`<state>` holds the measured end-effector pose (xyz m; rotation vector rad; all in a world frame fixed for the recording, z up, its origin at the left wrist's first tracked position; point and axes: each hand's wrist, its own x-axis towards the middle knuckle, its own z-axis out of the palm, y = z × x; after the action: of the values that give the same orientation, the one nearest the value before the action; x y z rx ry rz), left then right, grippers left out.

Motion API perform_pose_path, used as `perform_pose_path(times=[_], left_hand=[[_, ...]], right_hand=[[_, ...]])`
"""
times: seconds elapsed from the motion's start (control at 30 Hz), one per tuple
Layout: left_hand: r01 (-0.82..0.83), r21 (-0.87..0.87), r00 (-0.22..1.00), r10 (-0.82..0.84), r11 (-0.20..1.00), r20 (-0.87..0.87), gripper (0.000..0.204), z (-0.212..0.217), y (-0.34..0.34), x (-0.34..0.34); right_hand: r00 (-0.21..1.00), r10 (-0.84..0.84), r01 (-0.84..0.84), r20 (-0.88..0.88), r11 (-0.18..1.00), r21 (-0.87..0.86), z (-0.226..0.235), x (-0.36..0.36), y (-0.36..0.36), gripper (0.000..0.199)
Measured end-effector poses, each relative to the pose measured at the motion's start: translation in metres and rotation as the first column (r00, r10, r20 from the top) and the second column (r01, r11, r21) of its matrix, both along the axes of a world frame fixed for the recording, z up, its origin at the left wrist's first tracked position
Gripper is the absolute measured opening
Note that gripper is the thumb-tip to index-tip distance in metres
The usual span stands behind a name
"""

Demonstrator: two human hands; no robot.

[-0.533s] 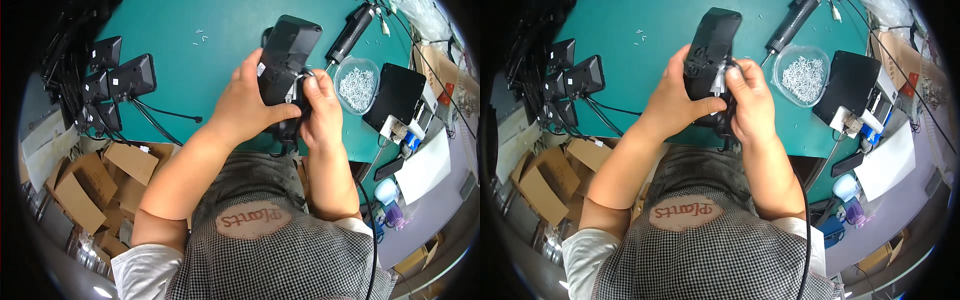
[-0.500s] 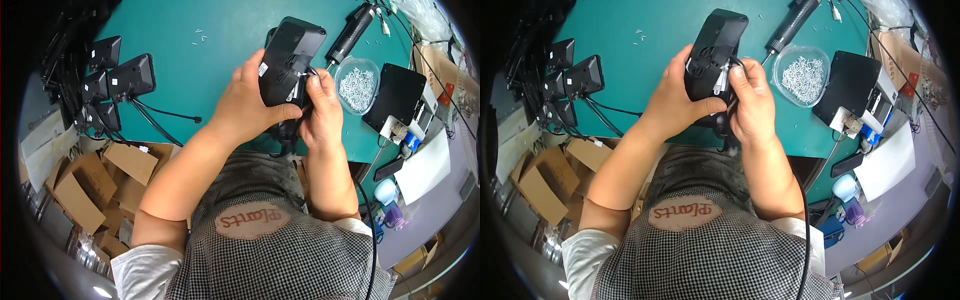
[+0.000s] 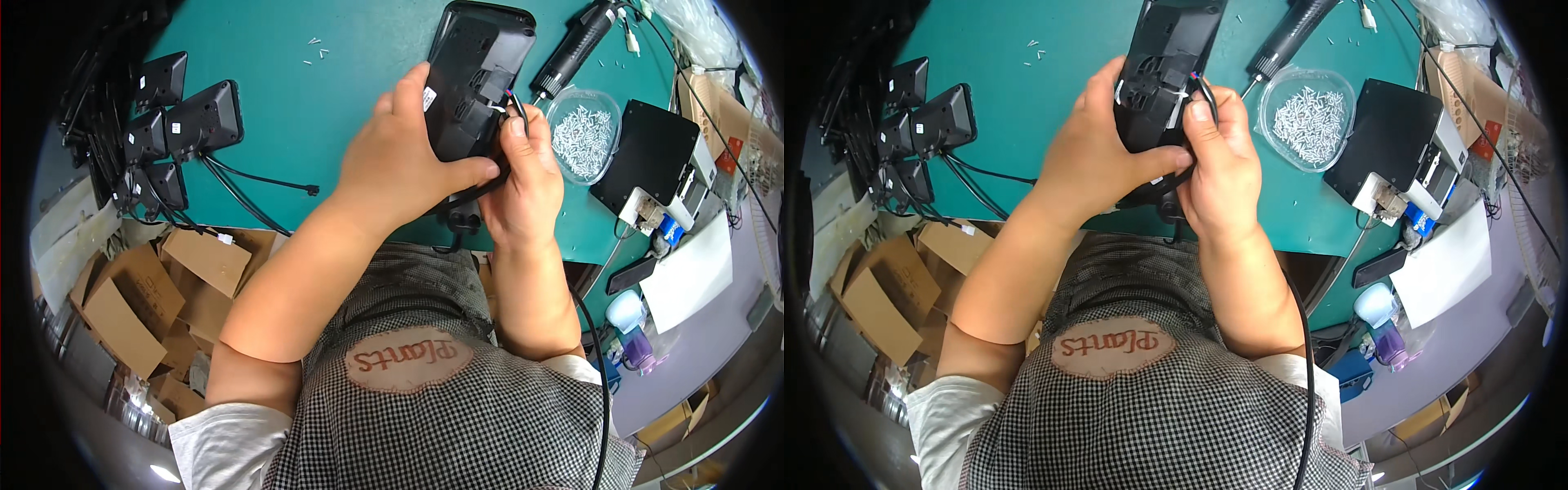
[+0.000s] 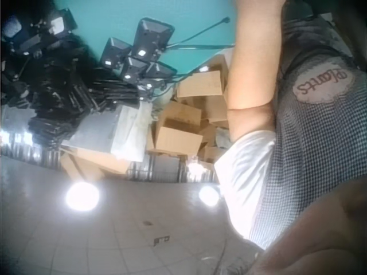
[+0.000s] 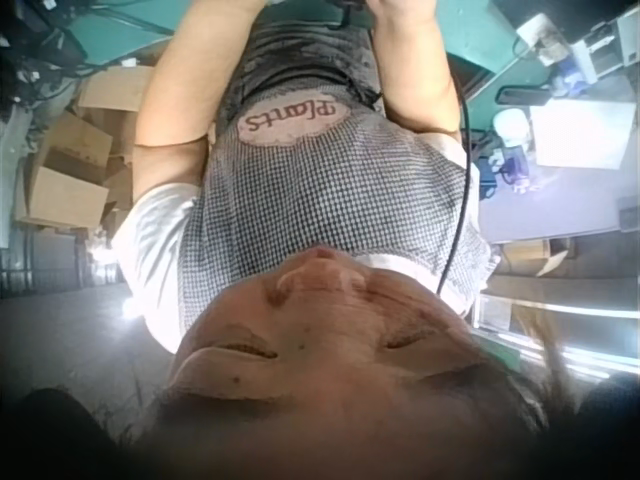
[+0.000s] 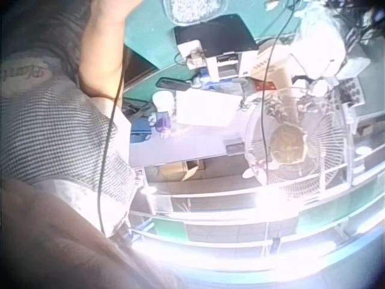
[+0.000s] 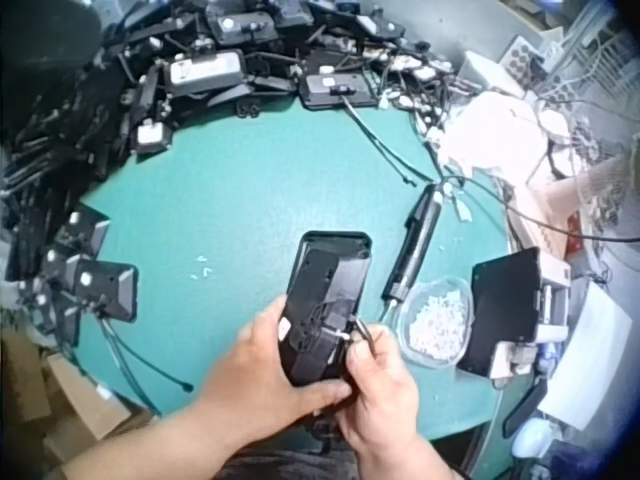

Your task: The person uses a power screwdriver to fasten screws into the back of small black electronic devices on a green workbench. They pick up devices, align them, and drive screws into place, occasionally moving finished units aside or into boxes.

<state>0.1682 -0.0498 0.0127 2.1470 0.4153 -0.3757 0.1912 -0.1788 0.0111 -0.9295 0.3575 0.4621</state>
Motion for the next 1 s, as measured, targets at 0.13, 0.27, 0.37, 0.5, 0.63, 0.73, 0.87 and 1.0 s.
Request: perform_pose_path(times=[0.13, 0.27, 0.37, 0.5, 0.63, 0.73, 0.87, 1.0], left_hand=[[-0.065, -0.054, 0.998, 0.065, 0.996, -0.004, 0.106, -0.002, -0.005, 0.000], [-0.053, 0.070, 0.996, 0.047, 0.996, 0.076, 0.104, -0.008, -0.006, 0.003], [-0.047, 0.153, 0.990, 0.025, 0.987, 0.140, 0.101, -0.011, -0.004, 0.005], [-0.076, 0.180, 0.983, 0.043, 0.981, 0.177, 0.099, -0.019, -0.004, 0.004], [-0.091, 0.165, 0.982, 0.061, 0.982, 0.178, 0.100, -0.018, -0.002, 0.005], [-0.078, 0.187, 0.983, 0.044, 0.979, 0.181, 0.103, -0.018, 0.001, 0.005], [-0.062, 0.223, 0.994, 0.040, 0.973, 0.104, 0.107, -0.012, 0.002, 0.005], [-0.022, 0.282, 0.987, -0.024, 0.959, 0.160, 0.111, -0.016, 0.002, 0.000]], right_hand=[[0.996, 0.082, -0.082, 0.023, 0.996, -0.024, 0.002, 0.001, -0.005, 0.023], [0.973, 0.206, -0.158, 0.106, 0.925, -0.344, -0.001, 0.005, -0.004, 0.019], [0.800, 0.526, -0.054, 0.290, 0.544, -0.837, -0.006, 0.006, -0.011, 0.019], [0.586, 0.724, 0.292, 0.364, 0.231, -0.928, 0.003, 0.013, -0.010, 0.018], [0.598, 0.763, 0.257, 0.247, 0.110, -0.960, 0.011, 0.011, -0.011, 0.016], [0.553, 0.797, 0.292, 0.243, 0.088, -0.952, 0.015, 0.012, -0.011, 0.017], [0.509, 0.820, 0.291, 0.262, 0.123, -0.949, 0.018, 0.011, -0.010, 0.022], [0.514, 0.801, 0.257, 0.306, 0.196, -0.946, 0.022, 0.013, -0.007, 0.022]])
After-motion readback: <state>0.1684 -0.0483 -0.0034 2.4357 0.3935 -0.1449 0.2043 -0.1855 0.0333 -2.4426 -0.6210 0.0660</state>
